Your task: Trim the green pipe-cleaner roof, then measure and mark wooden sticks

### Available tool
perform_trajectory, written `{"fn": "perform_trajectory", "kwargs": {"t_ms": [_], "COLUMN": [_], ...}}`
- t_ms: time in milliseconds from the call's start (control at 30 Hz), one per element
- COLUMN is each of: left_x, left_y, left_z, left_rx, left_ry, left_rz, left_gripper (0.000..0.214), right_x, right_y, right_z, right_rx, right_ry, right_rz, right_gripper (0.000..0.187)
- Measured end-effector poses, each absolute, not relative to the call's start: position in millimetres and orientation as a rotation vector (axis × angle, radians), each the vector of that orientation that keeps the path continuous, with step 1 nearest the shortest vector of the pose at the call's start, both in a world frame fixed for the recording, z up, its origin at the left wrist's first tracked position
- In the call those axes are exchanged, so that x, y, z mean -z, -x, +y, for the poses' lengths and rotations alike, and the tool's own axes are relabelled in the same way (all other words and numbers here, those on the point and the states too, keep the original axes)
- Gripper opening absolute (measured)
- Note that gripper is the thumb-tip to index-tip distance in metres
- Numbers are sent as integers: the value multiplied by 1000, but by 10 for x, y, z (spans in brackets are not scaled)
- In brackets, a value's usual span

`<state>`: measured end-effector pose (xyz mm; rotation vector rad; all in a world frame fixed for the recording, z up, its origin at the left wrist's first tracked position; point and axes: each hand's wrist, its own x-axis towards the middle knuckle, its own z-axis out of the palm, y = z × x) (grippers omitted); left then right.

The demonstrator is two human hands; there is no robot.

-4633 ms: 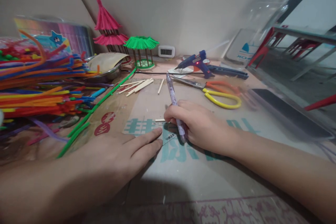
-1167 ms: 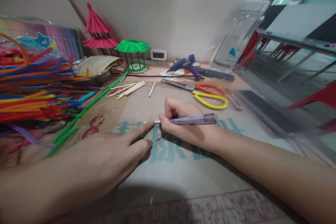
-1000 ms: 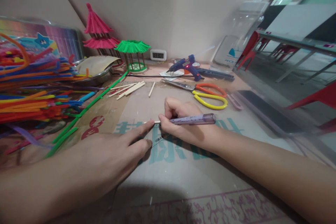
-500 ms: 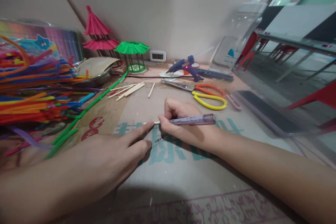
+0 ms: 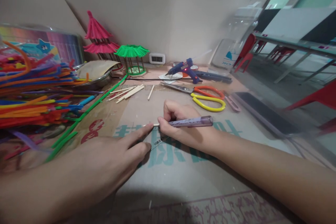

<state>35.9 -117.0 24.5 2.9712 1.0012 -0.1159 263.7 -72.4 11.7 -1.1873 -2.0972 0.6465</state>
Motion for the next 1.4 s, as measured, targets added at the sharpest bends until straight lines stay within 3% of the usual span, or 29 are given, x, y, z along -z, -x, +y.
{"fn": "perform_trajectory", "kwargs": {"t_ms": [533, 800, 1100, 1400], "left_x": [-283, -227, -260, -191], "left_y": [-417, -347, -393, -338], "left_z": [-1164, -1175, -1158, -1164], "left_rx": [280, 98, 204, -3], "left_ry": [-2932, -2901, -2972, -3014], "left_rz": [1023, 1018, 962, 934], "left_gripper": [37, 42, 41, 29], "right_x": [-78, -62, -51, -62], "right_y": [-2660, -2673, -2676, -2667], "right_z": [-715, -715, -710, -709], "right_rx": [-626, -615, -603, -569], "right_ry": [1187, 1194, 1191, 1185], "right_rz": [-2080, -2070, -2068, -2083], "right_gripper": [25, 25, 25, 25]}}
